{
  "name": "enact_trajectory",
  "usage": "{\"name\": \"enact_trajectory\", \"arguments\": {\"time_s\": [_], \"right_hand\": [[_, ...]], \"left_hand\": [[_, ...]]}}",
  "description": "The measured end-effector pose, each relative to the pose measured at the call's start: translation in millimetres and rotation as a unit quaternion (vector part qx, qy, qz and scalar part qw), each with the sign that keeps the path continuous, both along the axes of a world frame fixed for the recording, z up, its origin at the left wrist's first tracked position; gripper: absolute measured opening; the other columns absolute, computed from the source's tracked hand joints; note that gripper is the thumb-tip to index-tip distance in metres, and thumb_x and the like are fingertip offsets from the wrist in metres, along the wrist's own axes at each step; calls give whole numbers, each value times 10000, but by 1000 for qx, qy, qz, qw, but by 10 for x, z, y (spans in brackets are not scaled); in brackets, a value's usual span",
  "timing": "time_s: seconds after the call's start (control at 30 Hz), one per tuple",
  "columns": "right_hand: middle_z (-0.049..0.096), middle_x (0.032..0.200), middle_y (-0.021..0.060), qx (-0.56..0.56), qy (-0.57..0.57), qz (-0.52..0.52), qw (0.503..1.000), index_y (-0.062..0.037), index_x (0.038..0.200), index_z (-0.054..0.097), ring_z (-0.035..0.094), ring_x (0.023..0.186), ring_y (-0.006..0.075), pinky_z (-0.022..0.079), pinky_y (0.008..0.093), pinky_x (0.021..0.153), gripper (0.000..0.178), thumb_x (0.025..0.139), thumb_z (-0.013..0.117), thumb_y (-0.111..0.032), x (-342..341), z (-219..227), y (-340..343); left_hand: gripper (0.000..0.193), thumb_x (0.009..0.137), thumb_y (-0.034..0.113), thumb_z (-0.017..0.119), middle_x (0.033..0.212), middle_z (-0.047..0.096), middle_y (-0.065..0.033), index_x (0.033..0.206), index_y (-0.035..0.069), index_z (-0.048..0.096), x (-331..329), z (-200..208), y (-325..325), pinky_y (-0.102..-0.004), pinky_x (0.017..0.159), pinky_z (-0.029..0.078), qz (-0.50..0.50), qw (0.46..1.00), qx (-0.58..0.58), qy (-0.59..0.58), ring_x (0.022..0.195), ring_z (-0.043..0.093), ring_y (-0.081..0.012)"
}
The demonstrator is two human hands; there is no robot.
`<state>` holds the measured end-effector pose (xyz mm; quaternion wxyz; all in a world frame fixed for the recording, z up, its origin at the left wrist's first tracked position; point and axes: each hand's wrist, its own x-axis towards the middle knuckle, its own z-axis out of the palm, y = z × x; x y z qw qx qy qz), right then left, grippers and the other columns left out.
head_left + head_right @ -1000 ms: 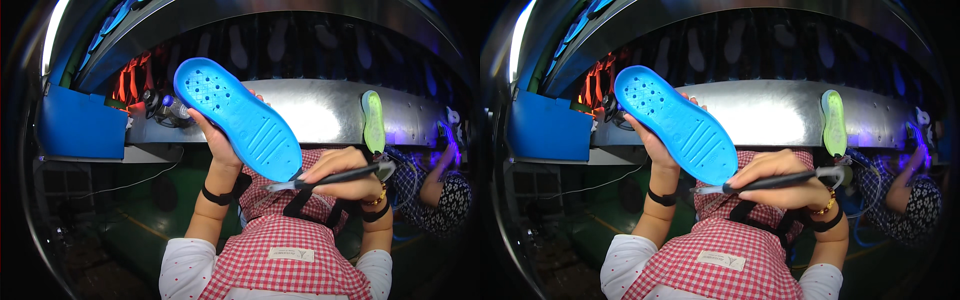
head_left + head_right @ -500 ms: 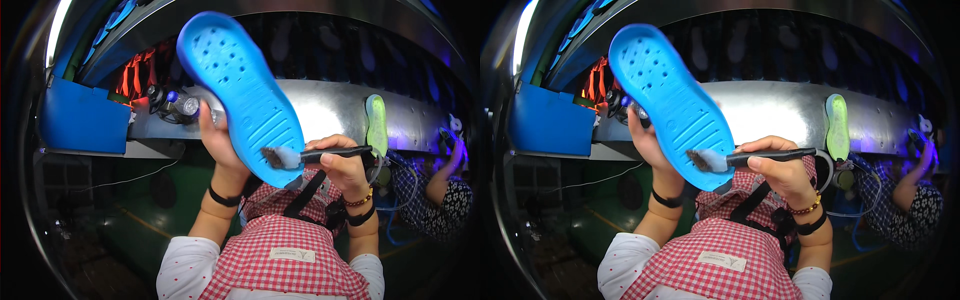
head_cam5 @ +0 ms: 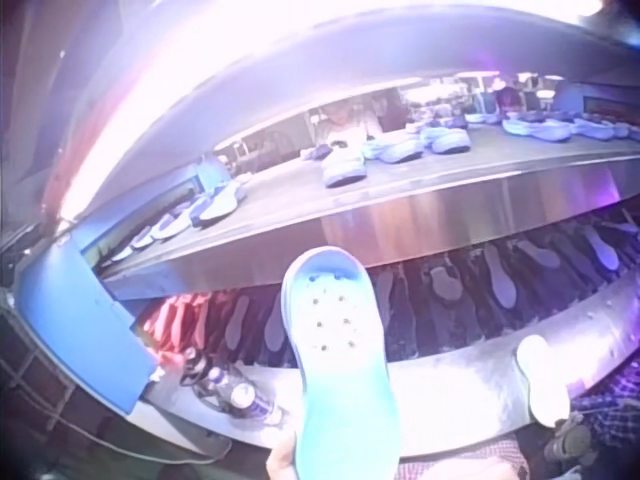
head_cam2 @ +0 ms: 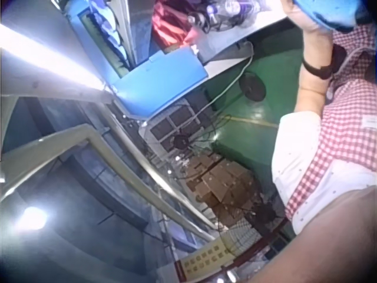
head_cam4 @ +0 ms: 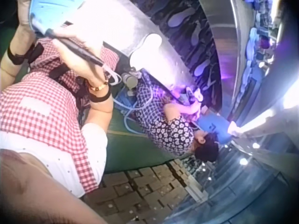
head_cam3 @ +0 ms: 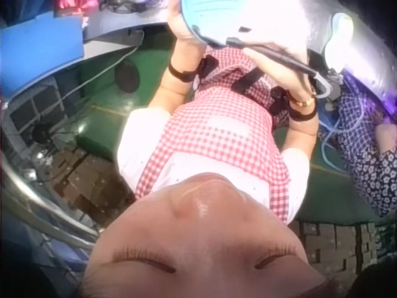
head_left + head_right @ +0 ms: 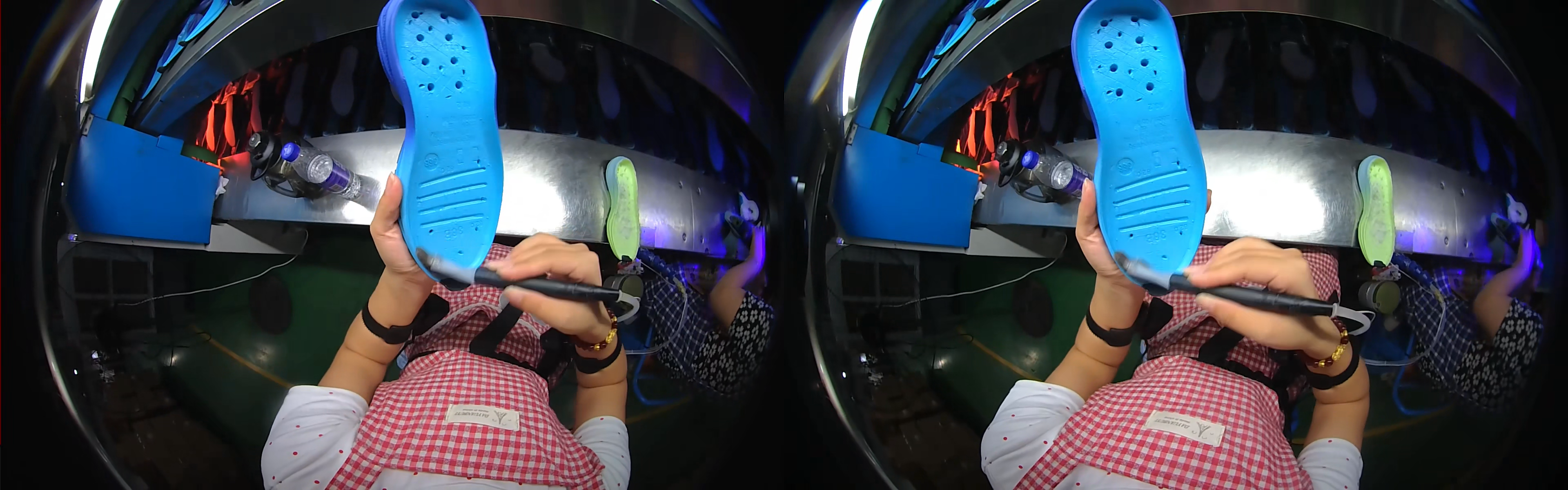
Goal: Apply adhesive or primer to shoe outsoles using a brush.
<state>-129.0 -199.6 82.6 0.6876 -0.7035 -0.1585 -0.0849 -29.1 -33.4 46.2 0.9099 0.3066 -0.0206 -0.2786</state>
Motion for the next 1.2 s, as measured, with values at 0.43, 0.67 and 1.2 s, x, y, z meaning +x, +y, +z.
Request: {"name": "enact_trajectory", "arguments": {"time_s": [0.43,0.67,1.2], "right_hand": [[640,889,138,-17,35,-32,999,-4,922,651,617,810,188,498,288,713,221,702,662,19,129,158,-167],[658,842,121,-59,-18,14,998,-6,869,652,625,785,214,491,297,698,207,664,674,14,140,167,-180],[667,902,83,-245,-74,152,955,-69,862,657,647,782,218,469,297,634,144,719,651,-83,90,306,-331]], "left_hand": [[534,865,356,462,1116,552,-197,1231,-28,402,59,148,1,-419,859,476,7,997,-72,2,964,587,-290],[512,863,343,451,1102,561,-195,1216,-26,424,109,234,52,-406,844,488,-25,996,-80,-11,954,593,-282],[530,844,266,509,1063,565,-203,1238,-71,402,176,370,38,-355,844,481,-333,940,66,44,925,603,-241]]}}
